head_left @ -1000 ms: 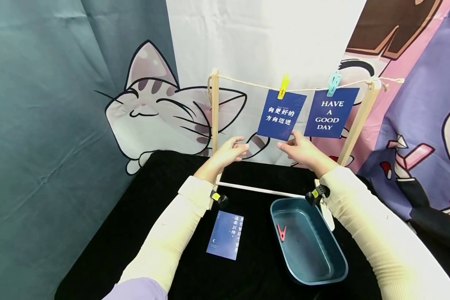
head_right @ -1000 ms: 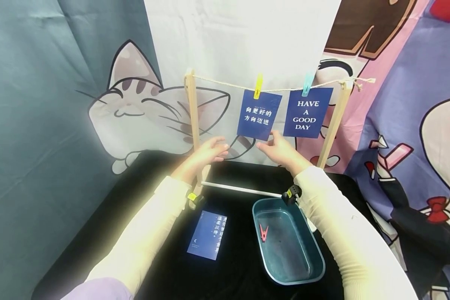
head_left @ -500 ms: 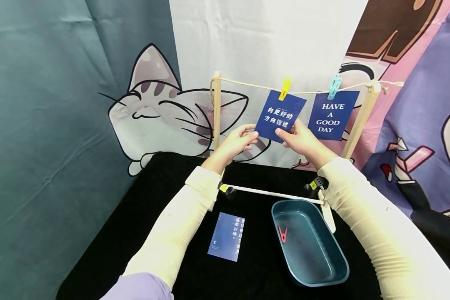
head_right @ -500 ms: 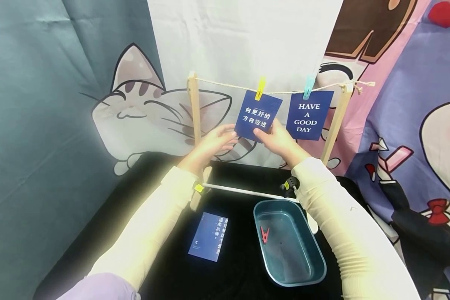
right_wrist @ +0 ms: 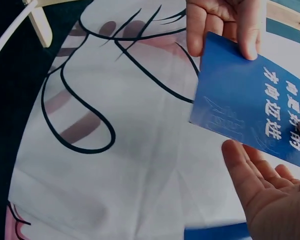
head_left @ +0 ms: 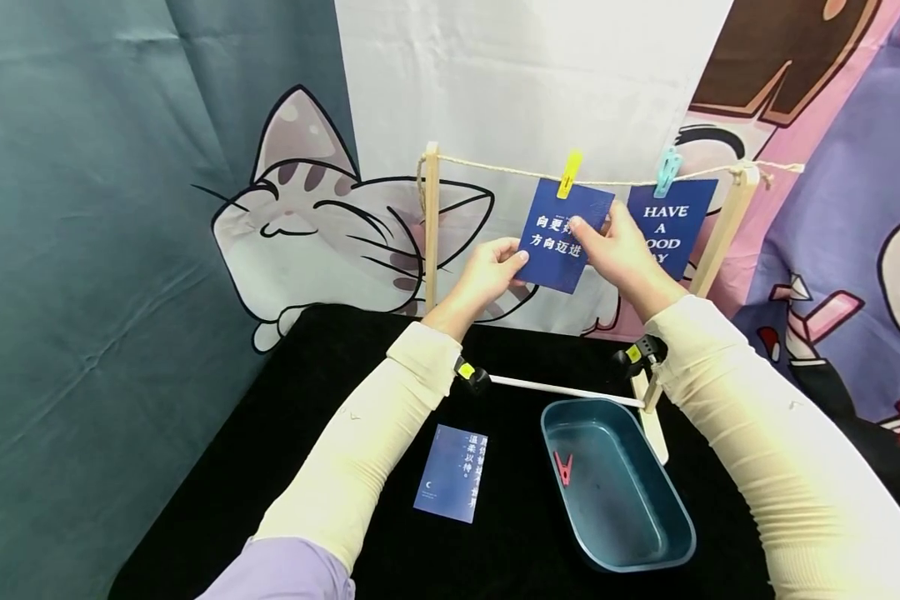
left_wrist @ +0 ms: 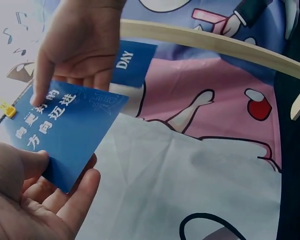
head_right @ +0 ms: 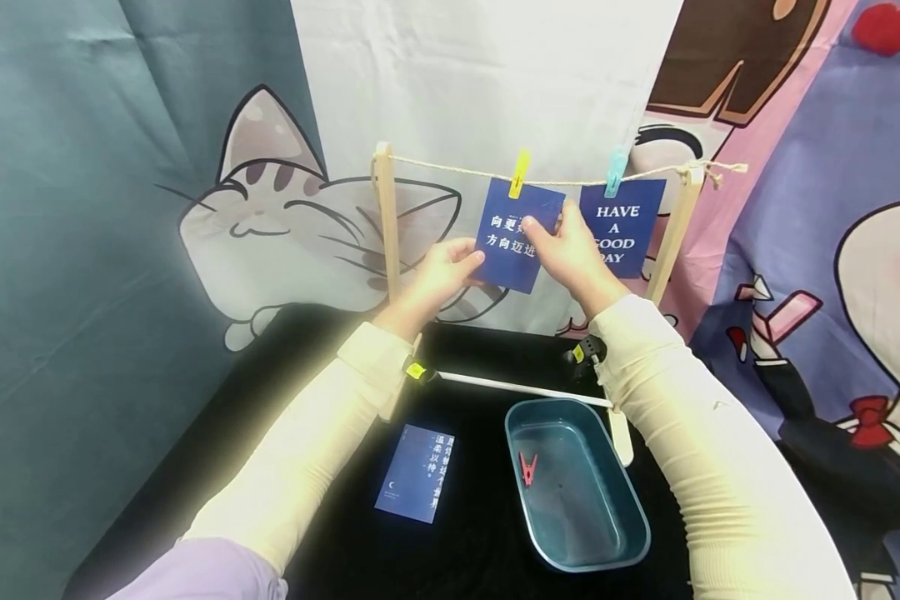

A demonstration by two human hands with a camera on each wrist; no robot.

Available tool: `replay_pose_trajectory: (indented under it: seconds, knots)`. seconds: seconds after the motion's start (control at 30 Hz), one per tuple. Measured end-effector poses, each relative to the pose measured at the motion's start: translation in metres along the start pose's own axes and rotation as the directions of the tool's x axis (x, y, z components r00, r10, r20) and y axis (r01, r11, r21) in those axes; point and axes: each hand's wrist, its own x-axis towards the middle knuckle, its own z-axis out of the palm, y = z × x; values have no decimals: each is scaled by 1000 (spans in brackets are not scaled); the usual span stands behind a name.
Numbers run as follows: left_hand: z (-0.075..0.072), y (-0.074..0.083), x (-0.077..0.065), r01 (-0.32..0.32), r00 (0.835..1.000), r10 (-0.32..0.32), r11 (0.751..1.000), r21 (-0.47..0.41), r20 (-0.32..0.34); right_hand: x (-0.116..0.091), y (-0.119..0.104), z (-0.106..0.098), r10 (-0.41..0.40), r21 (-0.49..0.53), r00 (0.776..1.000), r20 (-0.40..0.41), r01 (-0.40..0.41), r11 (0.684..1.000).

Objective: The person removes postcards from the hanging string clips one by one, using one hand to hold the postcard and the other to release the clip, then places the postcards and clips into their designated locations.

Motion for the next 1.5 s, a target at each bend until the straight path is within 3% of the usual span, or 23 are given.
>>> replay_pose_trajectory:
  seconds: [0.13, 0.3, 0.47, 0.57, 0.67, 0.77, 0.83, 1.0, 1.07, 1.13, 1.27, 1.3, 1.33, 1.37, 1.5]
  knots:
    - [1, 1, 0, -13, 1000, 13, 1000, 11, -15, 0, -11, -5, 29, -81, 998, -50, -33, 996]
    - [2, 4, -3, -35, 999, 36, 999, 41, -19, 0, -23, -9, 0, -172, 996, -94, -16, 985]
    - [3, 3, -4, -35, 999, 36, 998, 57, -29, -2, -40, -15, 17, -327, 994, -106, -51, 944]
    - [3, 2, -4, -28, 999, 30, 998, 54, -39, -4, -50, -20, -35, -480, 991, -128, -31, 877]
    - [4, 2, -4, -24, 998, 26, 999, 48, -49, -5, -58, -23, -132, -618, 976, -171, -1, 787]
    - [5, 3, -5, -18, 998, 21, 999, 44, -59, -3, -65, -22, -201, -703, 961, -188, 12, 711]
    - [6, 4, -7, -19, 998, 22, 999, 44, -60, -1, -70, -21, -207, -745, 961, -181, 3, 667]
    - [10, 7, -11, -28, 998, 30, 999, 32, -53, 5, -82, -19, -130, -824, 978, -162, -62, 563]
    - [10, 8, -12, -29, 998, 30, 999, 21, -50, 5, -84, -16, -160, -846, 975, -157, -49, 531]
    - [10, 8, -13, -26, 999, 26, 1000, 10, -47, 5, -83, -13, -269, -864, 951, -155, 2, 504]
    - [11, 6, -12, -23, 999, 23, 1000, -2, -38, 7, -80, -11, -460, -896, 881, -116, 107, 431]
    - [11, 5, -12, -23, 999, 22, 1000, -5, -39, 8, -80, -11, -471, -897, 876, -107, 119, 426]
    - [11, 4, -12, -22, 999, 22, 1000, -8, -40, 10, -80, -12, -454, -892, 886, -95, 127, 434]
    - [11, 4, -12, -23, 999, 22, 1000, -9, -41, 12, -81, -13, -427, -876, 901, -80, 140, 461]
    - [11, 3, -13, -16, 999, 15, 1000, -14, -47, 21, -81, -13, -283, -742, 959, -27, 170, 648]
